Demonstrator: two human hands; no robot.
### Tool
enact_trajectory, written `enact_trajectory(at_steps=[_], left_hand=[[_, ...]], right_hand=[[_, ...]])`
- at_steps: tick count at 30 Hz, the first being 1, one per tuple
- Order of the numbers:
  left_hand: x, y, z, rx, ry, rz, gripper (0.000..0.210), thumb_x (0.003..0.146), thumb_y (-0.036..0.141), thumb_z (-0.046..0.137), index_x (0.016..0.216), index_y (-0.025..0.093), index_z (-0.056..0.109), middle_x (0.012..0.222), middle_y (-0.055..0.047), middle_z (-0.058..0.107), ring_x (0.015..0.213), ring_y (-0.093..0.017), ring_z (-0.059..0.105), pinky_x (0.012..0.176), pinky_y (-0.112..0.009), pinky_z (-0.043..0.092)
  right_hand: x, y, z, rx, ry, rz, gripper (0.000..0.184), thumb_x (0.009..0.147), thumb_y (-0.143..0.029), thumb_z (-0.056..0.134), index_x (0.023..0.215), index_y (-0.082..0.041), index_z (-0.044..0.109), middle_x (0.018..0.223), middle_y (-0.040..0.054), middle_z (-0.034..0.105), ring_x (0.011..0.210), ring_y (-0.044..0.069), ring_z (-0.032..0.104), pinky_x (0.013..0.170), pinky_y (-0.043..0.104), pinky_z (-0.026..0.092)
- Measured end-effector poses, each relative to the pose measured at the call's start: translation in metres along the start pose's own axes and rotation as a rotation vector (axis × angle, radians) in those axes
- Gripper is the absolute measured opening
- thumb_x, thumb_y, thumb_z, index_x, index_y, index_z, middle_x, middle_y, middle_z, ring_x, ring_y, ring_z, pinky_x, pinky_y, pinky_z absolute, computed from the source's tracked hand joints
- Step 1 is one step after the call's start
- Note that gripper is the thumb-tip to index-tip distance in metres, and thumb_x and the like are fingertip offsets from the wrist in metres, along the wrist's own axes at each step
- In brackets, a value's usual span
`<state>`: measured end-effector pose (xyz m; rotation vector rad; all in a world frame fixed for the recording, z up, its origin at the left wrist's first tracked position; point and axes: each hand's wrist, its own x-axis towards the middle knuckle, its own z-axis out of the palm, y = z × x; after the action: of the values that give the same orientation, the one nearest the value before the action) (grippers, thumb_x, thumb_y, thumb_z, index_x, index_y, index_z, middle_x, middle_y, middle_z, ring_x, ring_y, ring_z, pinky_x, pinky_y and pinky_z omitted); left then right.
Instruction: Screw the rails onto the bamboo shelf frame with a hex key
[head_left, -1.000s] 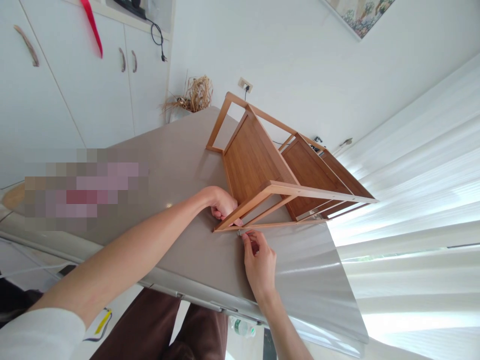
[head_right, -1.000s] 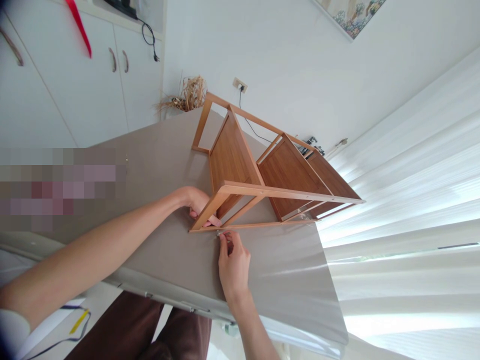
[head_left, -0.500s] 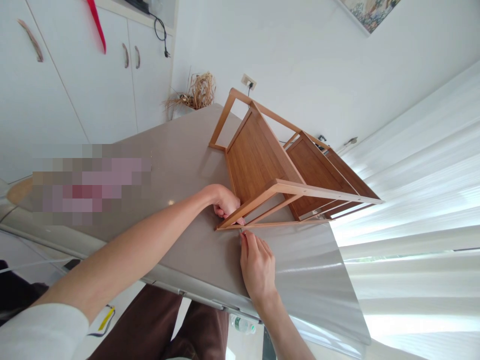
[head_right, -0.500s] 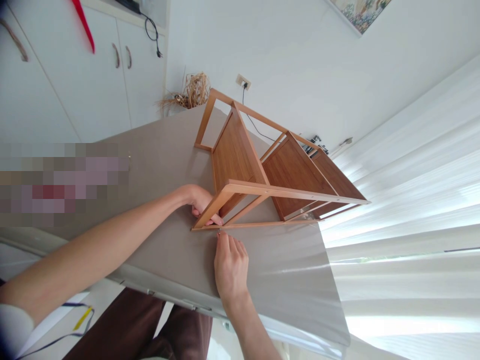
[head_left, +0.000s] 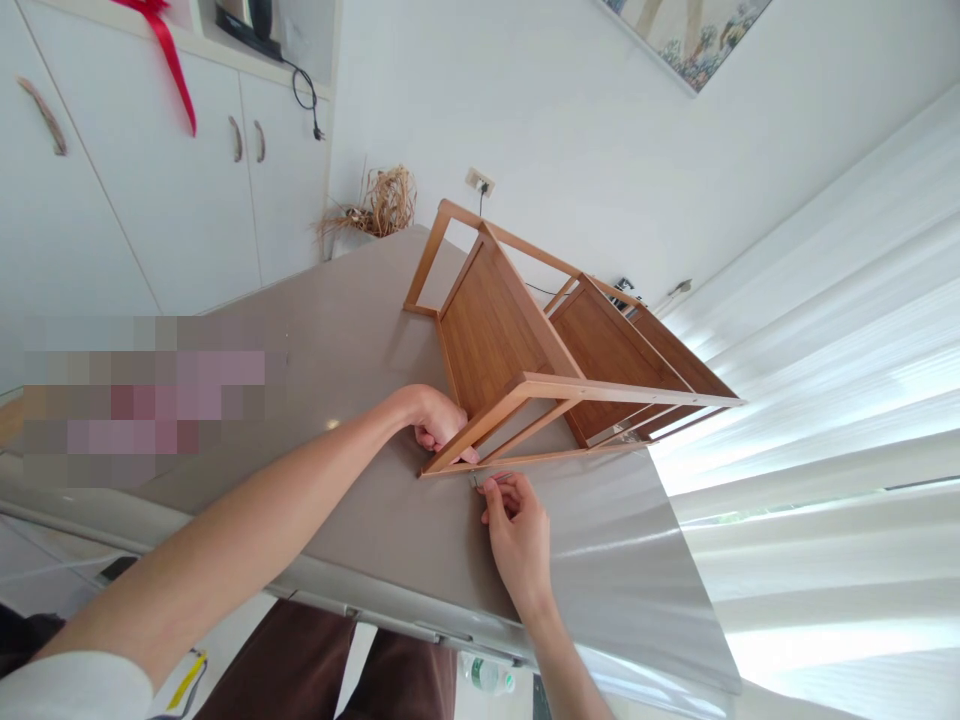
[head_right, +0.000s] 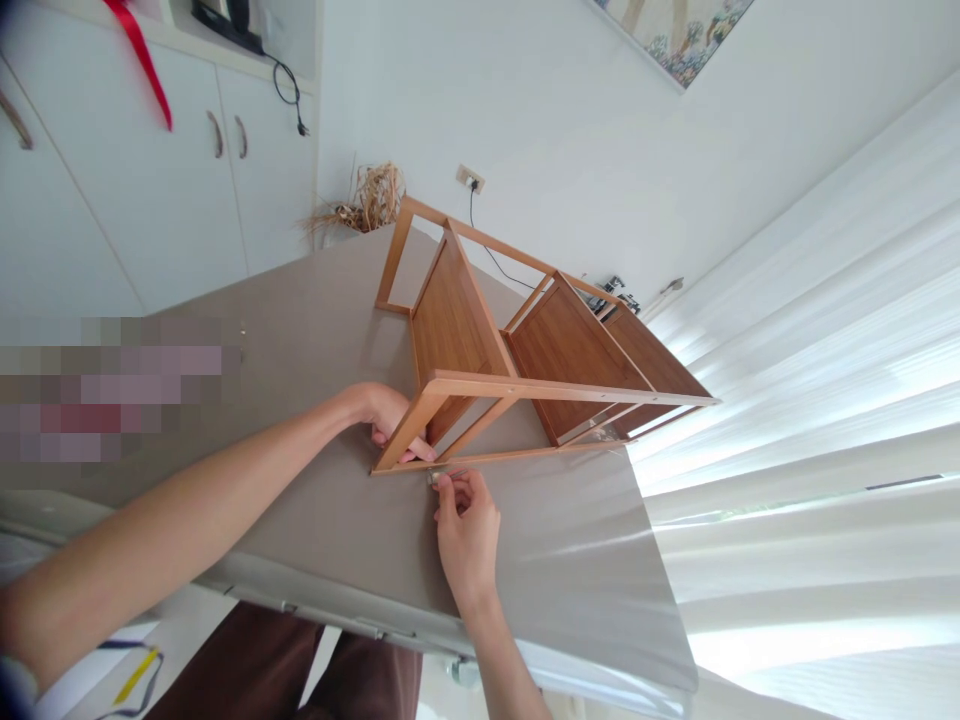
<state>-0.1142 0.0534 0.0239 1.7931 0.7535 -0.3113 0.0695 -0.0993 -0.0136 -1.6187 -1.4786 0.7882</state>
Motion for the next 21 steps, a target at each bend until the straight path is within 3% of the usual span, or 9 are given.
enact_trajectory(at_steps=[9, 16, 21], left_hand=[[-0.0006, 0.0006, -0.0002, 0.026, 0.006, 0.005, 0.049, 0.074, 0.063, 0.070, 0.058, 0.019, 0.058, 0.041, 0.003, 0.039, 0.039, -0.010, 0.032, 0.040, -0.023, 0.024], [0.0008, -0.0007, -0.0002, -0.004, 0.013, 0.012, 0.053, 0.065, 0.065, 0.076, 0.051, 0.019, 0.052, 0.042, 0.003, 0.039, 0.039, -0.009, 0.031, 0.039, -0.023, 0.024], [0.0032, -0.0032, -0.0016, -0.022, 0.003, 0.011, 0.058, 0.059, 0.063, 0.081, 0.046, 0.019, 0.046, 0.043, 0.003, 0.040, 0.039, -0.008, 0.032, 0.039, -0.023, 0.024]], right_hand=[[-0.0053, -0.0009, 0.0062, -0.185, 0.056, -0.147, 0.029, 0.100, -0.048, 0.052, 0.093, -0.023, 0.065, 0.073, 0.0003, 0.073, 0.056, 0.015, 0.062, 0.058, 0.024, 0.045], [-0.0055, 0.0015, 0.0052, -0.315, 0.090, -0.265, 0.028, 0.103, -0.044, 0.048, 0.096, -0.023, 0.065, 0.082, 0.0007, 0.075, 0.059, 0.014, 0.065, 0.058, 0.022, 0.046], [-0.0081, 0.0045, 0.0067, -0.612, 0.104, -0.561, 0.031, 0.107, -0.030, 0.041, 0.091, -0.022, 0.065, 0.075, 0.0022, 0.071, 0.061, 0.016, 0.064, 0.061, 0.025, 0.044]])
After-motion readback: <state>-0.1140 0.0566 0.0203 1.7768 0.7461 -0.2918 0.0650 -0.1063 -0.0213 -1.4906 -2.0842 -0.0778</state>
